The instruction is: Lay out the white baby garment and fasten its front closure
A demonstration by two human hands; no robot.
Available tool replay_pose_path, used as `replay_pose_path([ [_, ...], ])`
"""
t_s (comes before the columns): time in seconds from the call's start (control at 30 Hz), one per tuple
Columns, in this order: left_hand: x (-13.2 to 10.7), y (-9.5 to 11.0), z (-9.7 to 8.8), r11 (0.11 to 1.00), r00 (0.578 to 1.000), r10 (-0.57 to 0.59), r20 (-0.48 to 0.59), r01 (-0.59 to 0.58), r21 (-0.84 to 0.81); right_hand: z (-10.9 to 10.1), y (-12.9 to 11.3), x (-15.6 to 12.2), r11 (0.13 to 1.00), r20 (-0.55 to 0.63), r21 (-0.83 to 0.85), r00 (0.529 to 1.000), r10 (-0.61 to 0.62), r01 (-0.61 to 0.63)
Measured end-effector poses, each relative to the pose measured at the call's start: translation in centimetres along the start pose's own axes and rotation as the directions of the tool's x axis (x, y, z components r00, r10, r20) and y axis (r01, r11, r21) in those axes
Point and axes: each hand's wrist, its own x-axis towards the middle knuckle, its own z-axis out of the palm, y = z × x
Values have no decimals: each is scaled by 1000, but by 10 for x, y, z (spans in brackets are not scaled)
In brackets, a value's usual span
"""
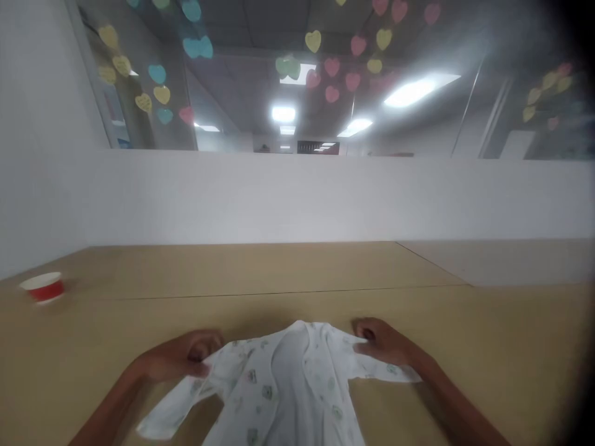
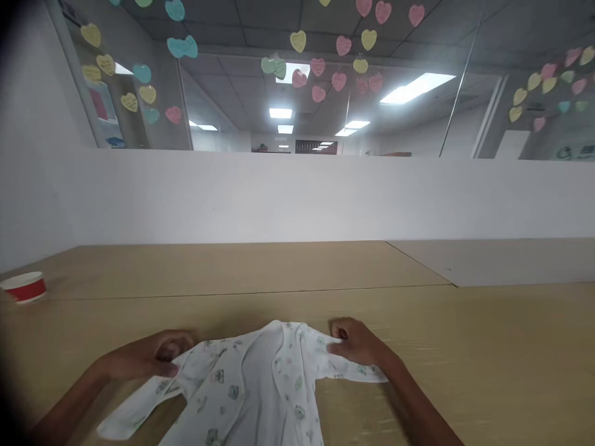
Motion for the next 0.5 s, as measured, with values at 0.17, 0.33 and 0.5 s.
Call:
replay_pose_path([
  [0.17, -4, -17, -8, 999, 952, 0, -308, 10, 31, 0, 30, 3, 998, -178, -64, 984, 0, -11],
  [0.33, 11, -29, -2, 954, 800, 128, -586, 61, 292, 21, 55, 12, 961, -423, -277, 897, -129, 7],
  [0.5, 28, -26, 21, 890, 787, 279, -550, 4, 456, 31, 6, 11, 984, -468, -156, 870, -154, 90],
])
